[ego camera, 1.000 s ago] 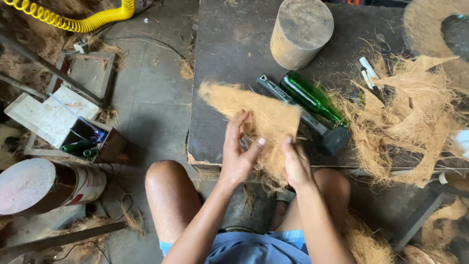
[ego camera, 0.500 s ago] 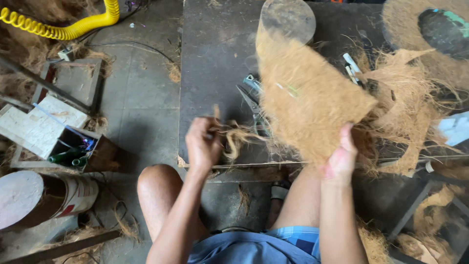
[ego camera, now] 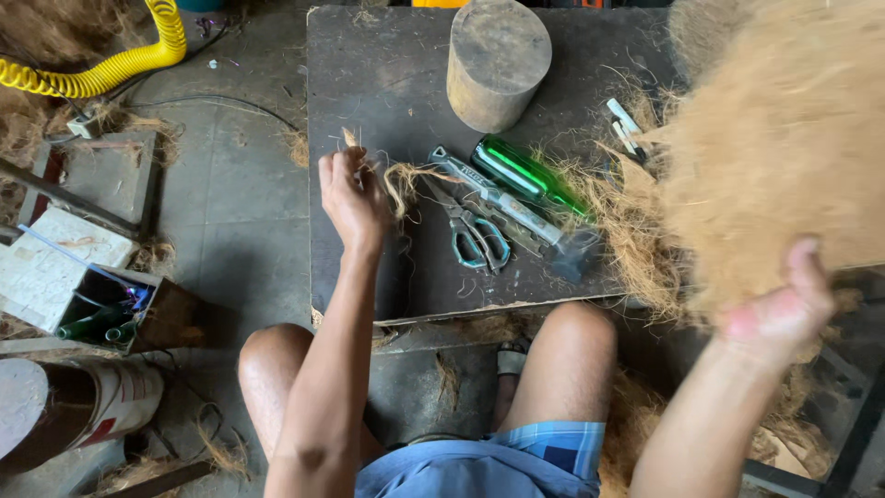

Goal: The person processes coconut fiber by hand, pulling apart raw fiber clumps and then stuffing and pressing the fiber into a large circular mold to form a structured ring.

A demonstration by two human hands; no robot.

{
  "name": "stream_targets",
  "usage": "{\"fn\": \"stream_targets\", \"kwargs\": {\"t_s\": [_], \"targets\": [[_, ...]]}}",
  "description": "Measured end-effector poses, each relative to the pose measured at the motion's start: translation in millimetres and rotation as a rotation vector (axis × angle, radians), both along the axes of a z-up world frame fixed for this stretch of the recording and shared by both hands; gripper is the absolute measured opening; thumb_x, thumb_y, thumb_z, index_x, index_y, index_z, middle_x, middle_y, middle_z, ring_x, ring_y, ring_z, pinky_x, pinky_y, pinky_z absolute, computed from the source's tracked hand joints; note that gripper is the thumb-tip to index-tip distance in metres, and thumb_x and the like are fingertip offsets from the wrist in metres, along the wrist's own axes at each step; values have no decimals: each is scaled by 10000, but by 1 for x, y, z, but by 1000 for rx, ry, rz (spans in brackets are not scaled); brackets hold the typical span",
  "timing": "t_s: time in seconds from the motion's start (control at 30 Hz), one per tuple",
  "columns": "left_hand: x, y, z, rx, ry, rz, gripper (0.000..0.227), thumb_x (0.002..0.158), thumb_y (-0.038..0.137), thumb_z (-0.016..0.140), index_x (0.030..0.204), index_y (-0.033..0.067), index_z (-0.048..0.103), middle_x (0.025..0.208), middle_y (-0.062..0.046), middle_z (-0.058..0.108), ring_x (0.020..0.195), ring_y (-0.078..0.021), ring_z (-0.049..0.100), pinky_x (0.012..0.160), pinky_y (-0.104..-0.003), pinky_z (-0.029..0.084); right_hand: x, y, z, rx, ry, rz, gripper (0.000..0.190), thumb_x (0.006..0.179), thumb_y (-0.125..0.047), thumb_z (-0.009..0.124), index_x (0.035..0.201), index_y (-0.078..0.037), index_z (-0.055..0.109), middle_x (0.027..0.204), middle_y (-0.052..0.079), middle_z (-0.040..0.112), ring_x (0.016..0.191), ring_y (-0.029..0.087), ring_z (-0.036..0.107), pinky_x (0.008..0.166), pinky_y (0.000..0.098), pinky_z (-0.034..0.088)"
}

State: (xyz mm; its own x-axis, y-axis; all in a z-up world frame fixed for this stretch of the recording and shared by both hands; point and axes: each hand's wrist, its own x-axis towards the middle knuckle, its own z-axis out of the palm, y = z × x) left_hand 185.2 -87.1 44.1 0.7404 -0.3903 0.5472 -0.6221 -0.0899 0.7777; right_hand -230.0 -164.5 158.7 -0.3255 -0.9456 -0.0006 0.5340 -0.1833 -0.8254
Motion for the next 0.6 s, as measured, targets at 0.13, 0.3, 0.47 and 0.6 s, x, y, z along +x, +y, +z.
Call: {"fn": "stream_targets", "kwargs": {"t_s": [0.13, 0.3, 0.47, 0.6], "targets": [[22, -18, -22, 420, -114, -124, 495, 801, 119, 667, 1275, 65, 536, 1151, -201, 537, 999, -417, 527, 859, -515, 458, -29, 1, 20, -120, -175, -80, 603, 674, -125, 867, 1249, -8, 730, 1366, 189, 757, 1361, 378, 723, 1159, 584, 643], [0, -8, 59, 951, -114, -537, 844, 885, 275, 670, 1577, 253, 188, 1599, -121, 307, 1168, -466, 567, 902, -592, 485, -22, 12, 13, -679, 528, -430, 205, 970, 153, 692, 1106, 4, 658, 1154, 185, 640, 1139, 354, 598, 1076, 597, 521], [-22, 19, 130, 956, -237, -563, 780, 836, 83, 520, 1551, 231, 244, 1564, -126, 353, 1103, -491, 591, 881, -614, 494, 56, 42, -8, -760, 785, -445, 423, 925, -6, 830, 1132, -40, 463, 1163, 219, 586, 1027, 337, 633, 849, 457, 597], [-14, 43, 140, 464, -202, -680, 729, 685, -43, 612, 1403, 74, 556, 1393, -202, 564, 1368, -467, 412, 1098, -687, 205, 120, 54, 7, -1090, 1011, -252, 144, 951, 34, 623, 1051, 101, 702, 1043, 307, 654, 988, 479, 657, 917, 584, 543]]}}
